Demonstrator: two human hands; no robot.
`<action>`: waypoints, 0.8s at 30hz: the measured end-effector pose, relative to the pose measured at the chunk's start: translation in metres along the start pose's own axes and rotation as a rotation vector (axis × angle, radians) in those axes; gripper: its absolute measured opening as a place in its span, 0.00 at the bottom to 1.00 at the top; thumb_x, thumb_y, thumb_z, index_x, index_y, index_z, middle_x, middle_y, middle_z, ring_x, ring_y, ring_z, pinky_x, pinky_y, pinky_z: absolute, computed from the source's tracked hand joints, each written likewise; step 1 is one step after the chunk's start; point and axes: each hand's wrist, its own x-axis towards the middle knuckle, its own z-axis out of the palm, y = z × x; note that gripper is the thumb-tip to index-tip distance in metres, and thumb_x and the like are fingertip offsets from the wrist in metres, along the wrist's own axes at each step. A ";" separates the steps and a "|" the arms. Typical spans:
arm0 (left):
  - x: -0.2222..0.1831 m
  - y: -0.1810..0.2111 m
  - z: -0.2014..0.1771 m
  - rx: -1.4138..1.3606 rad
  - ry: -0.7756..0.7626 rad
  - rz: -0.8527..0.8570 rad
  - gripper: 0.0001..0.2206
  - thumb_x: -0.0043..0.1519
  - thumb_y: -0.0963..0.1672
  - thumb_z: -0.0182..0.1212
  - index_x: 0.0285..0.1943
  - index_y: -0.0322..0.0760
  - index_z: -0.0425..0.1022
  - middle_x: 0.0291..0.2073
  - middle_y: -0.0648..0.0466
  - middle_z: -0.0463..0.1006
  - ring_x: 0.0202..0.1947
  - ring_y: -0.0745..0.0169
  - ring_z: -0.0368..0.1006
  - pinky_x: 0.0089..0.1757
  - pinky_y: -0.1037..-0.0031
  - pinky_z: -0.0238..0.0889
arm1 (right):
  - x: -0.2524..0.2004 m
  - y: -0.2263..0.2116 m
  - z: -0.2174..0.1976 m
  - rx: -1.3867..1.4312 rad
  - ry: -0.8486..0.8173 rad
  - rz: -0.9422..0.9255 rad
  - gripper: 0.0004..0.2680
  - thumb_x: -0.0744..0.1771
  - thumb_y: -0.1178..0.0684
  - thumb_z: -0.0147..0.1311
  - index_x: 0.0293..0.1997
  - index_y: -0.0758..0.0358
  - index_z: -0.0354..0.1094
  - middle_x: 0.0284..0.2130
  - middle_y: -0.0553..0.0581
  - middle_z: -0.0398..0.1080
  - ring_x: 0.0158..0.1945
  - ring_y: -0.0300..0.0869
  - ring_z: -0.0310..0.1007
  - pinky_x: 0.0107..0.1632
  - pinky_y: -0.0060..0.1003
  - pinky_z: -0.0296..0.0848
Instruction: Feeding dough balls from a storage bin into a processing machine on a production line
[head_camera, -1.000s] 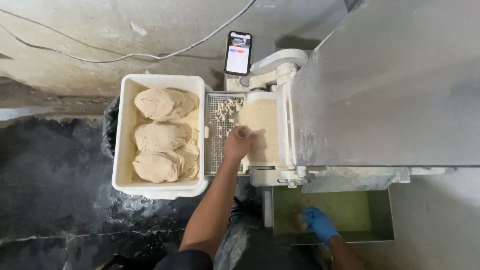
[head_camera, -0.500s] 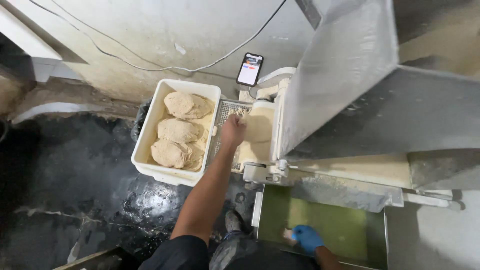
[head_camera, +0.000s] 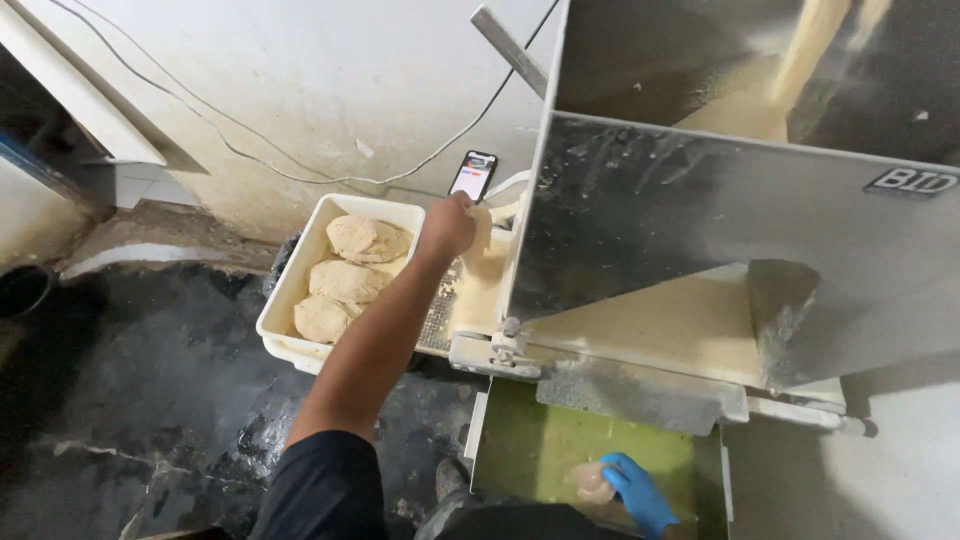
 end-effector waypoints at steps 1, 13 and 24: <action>-0.001 0.003 -0.006 -0.006 0.062 0.024 0.18 0.60 0.40 0.49 0.59 0.41 0.76 0.49 0.40 0.82 0.48 0.34 0.78 0.47 0.51 0.70 | -0.004 -0.002 -0.006 -0.060 0.025 -0.027 0.06 0.69 0.53 0.52 0.44 0.53 0.77 0.39 0.49 0.80 0.43 0.37 0.77 0.51 0.34 0.73; -0.111 0.021 -0.071 0.032 0.051 -0.019 0.17 0.65 0.40 0.44 0.60 0.36 0.74 0.51 0.39 0.82 0.48 0.38 0.78 0.45 0.51 0.71 | -0.004 0.036 -0.018 0.022 0.173 0.239 0.10 0.67 0.51 0.58 0.49 0.59 0.82 0.50 0.54 0.84 0.54 0.43 0.80 0.61 0.37 0.73; -0.284 0.053 -0.080 0.269 -0.158 0.036 0.09 0.71 0.43 0.54 0.57 0.38 0.74 0.38 0.46 0.88 0.30 0.48 0.86 0.29 0.60 0.80 | -0.013 0.043 0.006 0.240 0.320 0.026 0.03 0.67 0.54 0.60 0.35 0.58 0.78 0.31 0.48 0.79 0.38 0.35 0.73 0.47 0.33 0.72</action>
